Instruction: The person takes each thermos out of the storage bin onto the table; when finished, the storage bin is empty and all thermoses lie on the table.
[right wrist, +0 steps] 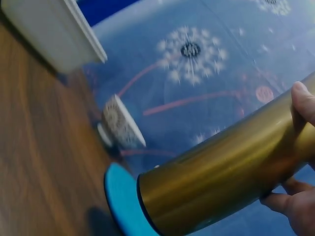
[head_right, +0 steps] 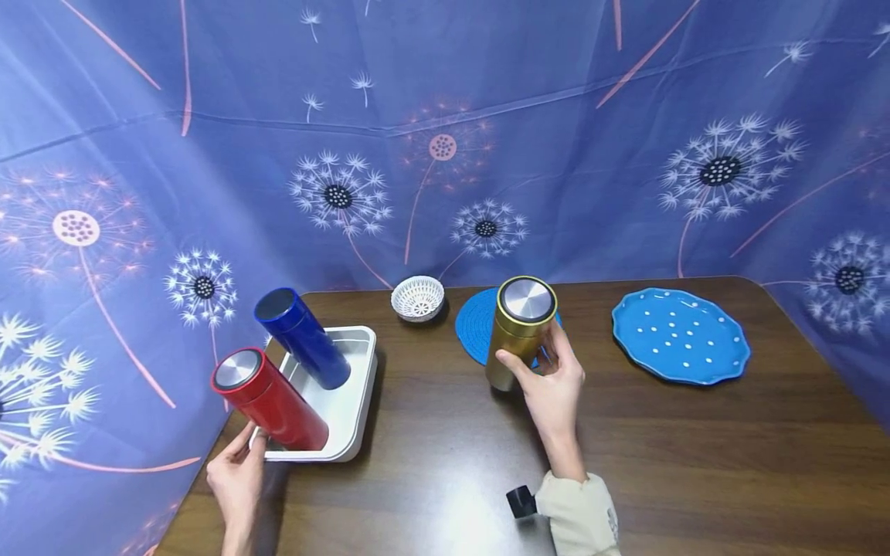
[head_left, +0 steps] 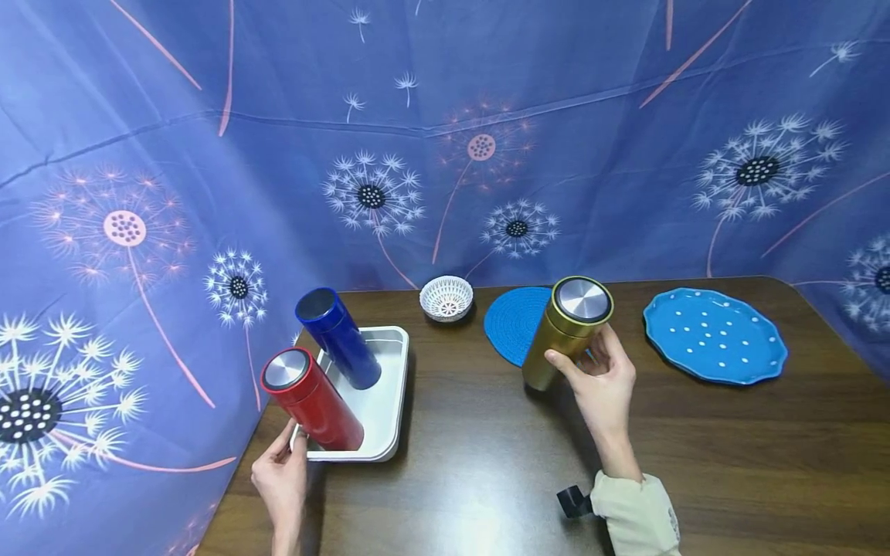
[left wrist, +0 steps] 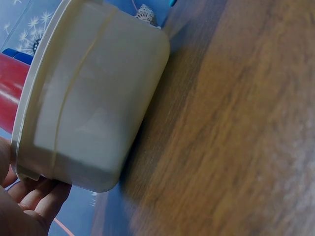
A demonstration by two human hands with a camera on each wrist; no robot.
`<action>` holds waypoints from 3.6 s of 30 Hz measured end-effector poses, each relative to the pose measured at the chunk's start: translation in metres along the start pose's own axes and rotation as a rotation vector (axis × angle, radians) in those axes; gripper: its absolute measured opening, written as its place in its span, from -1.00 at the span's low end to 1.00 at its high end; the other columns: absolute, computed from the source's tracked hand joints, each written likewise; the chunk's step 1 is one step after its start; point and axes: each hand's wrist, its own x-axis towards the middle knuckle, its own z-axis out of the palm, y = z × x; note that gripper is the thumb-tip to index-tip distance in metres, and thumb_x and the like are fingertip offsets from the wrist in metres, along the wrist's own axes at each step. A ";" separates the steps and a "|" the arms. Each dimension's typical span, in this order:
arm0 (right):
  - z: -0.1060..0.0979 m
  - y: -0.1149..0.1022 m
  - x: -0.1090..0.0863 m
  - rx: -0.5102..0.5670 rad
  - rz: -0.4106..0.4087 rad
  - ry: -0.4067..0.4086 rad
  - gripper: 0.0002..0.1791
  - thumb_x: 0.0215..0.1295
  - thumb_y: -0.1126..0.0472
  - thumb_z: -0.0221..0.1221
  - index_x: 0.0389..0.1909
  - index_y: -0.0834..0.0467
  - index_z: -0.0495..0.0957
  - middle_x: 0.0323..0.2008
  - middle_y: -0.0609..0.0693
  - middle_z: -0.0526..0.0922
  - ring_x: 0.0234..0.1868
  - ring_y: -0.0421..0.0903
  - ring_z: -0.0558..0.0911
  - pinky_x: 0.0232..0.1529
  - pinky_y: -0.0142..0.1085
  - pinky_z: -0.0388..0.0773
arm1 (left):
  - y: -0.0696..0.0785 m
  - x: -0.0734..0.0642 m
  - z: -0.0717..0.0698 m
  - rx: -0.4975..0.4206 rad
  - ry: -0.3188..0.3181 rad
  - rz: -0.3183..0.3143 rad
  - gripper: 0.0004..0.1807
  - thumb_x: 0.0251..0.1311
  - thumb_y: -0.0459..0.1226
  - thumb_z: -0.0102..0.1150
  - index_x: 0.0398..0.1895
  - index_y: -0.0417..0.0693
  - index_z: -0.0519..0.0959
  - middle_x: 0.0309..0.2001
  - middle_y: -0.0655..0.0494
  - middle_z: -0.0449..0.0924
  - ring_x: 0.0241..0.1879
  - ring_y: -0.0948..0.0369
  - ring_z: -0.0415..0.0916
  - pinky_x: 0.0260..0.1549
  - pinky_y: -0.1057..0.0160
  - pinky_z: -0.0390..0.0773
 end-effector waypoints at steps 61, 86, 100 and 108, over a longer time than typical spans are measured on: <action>-0.055 0.024 -0.006 -0.335 0.082 0.184 -0.08 0.02 0.42 0.41 0.42 -0.04 0.27 0.30 0.06 0.44 0.24 -0.15 0.47 0.19 -0.47 0.39 | -0.003 0.001 0.001 0.037 0.004 -0.033 -0.74 0.14 -0.35 0.27 -0.08 -0.13 0.72 -0.45 0.58 0.62 -0.55 0.66 0.42 -0.54 0.62 0.36; -0.014 0.032 -0.057 0.132 -0.200 0.016 -0.46 -0.08 0.80 0.17 0.04 0.64 0.39 -0.15 0.18 0.64 -0.27 -0.19 0.69 -0.33 -0.53 0.57 | -0.008 0.006 -0.004 0.049 0.014 -0.011 -0.71 0.12 -0.42 0.24 -0.07 -0.14 0.72 -0.43 0.19 0.71 -0.67 0.57 0.30 -0.59 0.56 0.32; 0.049 0.029 -0.076 -0.064 -0.037 -0.255 -0.41 0.03 0.63 0.28 0.15 0.43 0.42 -0.03 -0.15 0.60 -0.16 -0.22 0.66 -0.33 -0.48 0.57 | -0.008 0.007 -0.001 -0.017 0.017 0.006 -0.71 0.10 -0.46 0.25 -0.09 -0.15 0.72 -0.51 -0.12 0.70 -0.73 0.52 0.13 -0.71 0.45 0.19; 0.101 -0.004 -0.076 -0.041 -0.003 -0.383 -0.43 0.02 0.54 0.35 0.12 0.41 0.45 -0.05 0.24 0.62 -0.17 0.10 0.68 -0.30 -0.32 0.63 | -0.007 0.008 0.003 -0.022 0.032 -0.005 -0.72 0.08 -0.45 0.26 -0.10 -0.18 0.72 -0.73 0.18 0.52 -0.76 0.48 0.03 -0.76 0.30 0.09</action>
